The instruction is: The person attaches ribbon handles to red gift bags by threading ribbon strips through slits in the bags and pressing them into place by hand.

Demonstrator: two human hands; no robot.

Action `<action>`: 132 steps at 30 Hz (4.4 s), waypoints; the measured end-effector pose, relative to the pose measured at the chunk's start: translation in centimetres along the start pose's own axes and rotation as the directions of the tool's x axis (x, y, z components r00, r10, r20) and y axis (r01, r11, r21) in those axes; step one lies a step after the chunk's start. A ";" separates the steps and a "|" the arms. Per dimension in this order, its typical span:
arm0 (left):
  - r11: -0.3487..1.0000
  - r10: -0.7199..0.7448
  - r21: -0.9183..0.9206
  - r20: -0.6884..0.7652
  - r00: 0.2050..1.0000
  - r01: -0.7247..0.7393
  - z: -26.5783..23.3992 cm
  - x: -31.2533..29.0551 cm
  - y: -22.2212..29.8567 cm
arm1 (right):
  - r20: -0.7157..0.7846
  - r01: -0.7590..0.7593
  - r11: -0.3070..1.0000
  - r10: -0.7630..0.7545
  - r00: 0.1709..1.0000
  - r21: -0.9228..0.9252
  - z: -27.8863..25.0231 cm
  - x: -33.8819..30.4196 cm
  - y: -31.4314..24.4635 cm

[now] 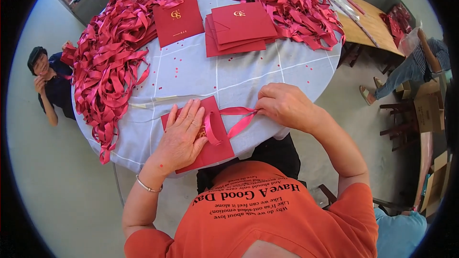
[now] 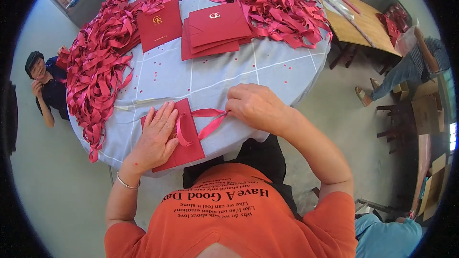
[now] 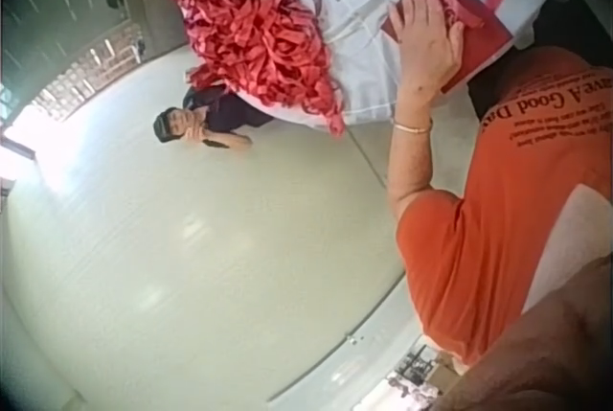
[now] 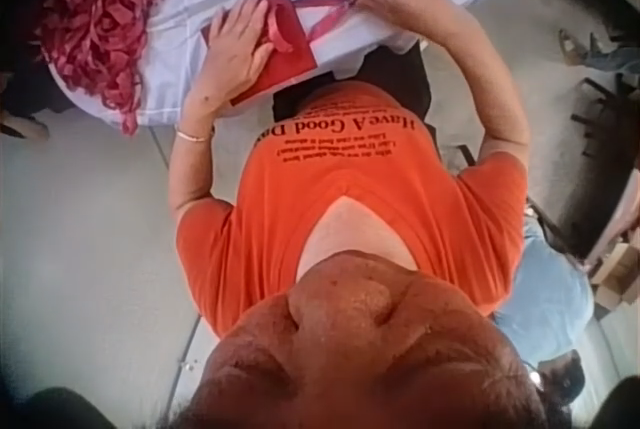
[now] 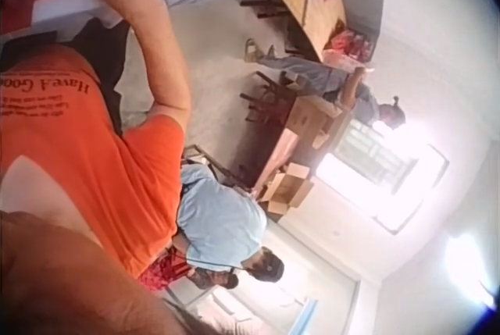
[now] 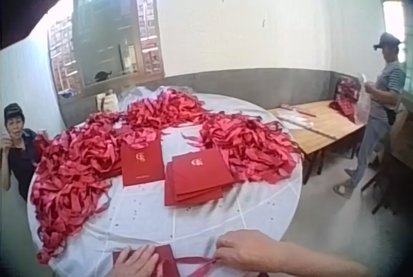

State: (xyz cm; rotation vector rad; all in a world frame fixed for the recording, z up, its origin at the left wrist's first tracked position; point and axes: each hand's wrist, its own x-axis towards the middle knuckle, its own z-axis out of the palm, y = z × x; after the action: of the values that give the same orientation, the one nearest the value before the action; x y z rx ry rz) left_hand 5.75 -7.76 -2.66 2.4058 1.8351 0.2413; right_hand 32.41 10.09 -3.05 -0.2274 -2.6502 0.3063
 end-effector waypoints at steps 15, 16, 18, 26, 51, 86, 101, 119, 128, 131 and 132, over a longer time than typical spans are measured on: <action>1.000 0.017 -0.009 -0.010 1.000 -0.017 0.6 0.0 -0.2 | 0.276 -0.268 0.944 0.210 0.938 0.193 -2.8 -0.2 1.5; 1.000 0.015 -0.011 -0.010 1.000 -0.015 0.6 0.0 -0.2 | 0.301 -0.275 0.935 0.202 0.932 0.225 -2.9 -0.2 1.6; 1.000 0.011 0.000 -0.021 1.000 -0.011 0.6 0.0 -0.3 | 0.322 -0.309 0.922 0.227 0.919 0.234 -2.9 -0.1 1.7; 0.998 0.027 -0.053 -0.074 0.997 -0.031 0.4 -0.3 -0.2 | 0.293 -0.376 0.867 0.285 0.912 0.326 -4.0 -0.3 1.3; 0.824 -0.293 -0.551 -0.614 0.733 -0.132 -3.9 -5.1 5.1 | 0.266 -0.216 -0.219 0.238 0.934 0.952 -9.6 12.5 -14.4; 0.996 0.087 0.011 -0.322 0.943 -0.088 -2.3 6.6 1.9 | -0.152 -0.195 0.959 0.228 0.962 0.205 2.8 3.4 -6.3; 0.995 0.064 -0.053 -0.302 0.951 -0.084 -1.0 8.8 1.1 | -0.136 -0.359 0.898 0.334 0.933 -0.255 -0.7 10.2 7.9; 0.778 -0.252 -0.602 -0.038 0.967 0.179 -0.5 9.3 -1.9 | -0.632 -0.714 0.686 0.493 0.598 -0.140 -4.1 4.4 14.8; 0.874 -0.112 -0.481 -0.051 0.992 0.074 -1.3 8.8 -1.8 | -0.569 -0.859 0.445 0.650 0.504 -0.253 -2.8 4.7 18.5; 0.866 -0.157 -0.480 0.007 0.988 0.141 -1.9 8.5 -1.7 | -0.559 -0.864 0.503 0.711 0.426 -0.019 -3.0 5.9 15.5; 0.865 -0.158 -0.482 0.000 0.987 0.138 -1.8 8.6 -1.6 | -0.531 -0.823 0.568 0.697 0.482 -0.001 -3.2 4.7 15.7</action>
State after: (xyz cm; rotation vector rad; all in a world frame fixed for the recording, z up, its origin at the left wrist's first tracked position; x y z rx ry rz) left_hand 6.14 0.88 -0.64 1.9227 1.7084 0.6508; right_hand 31.47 26.75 -2.29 -1.4288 -1.9008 0.1362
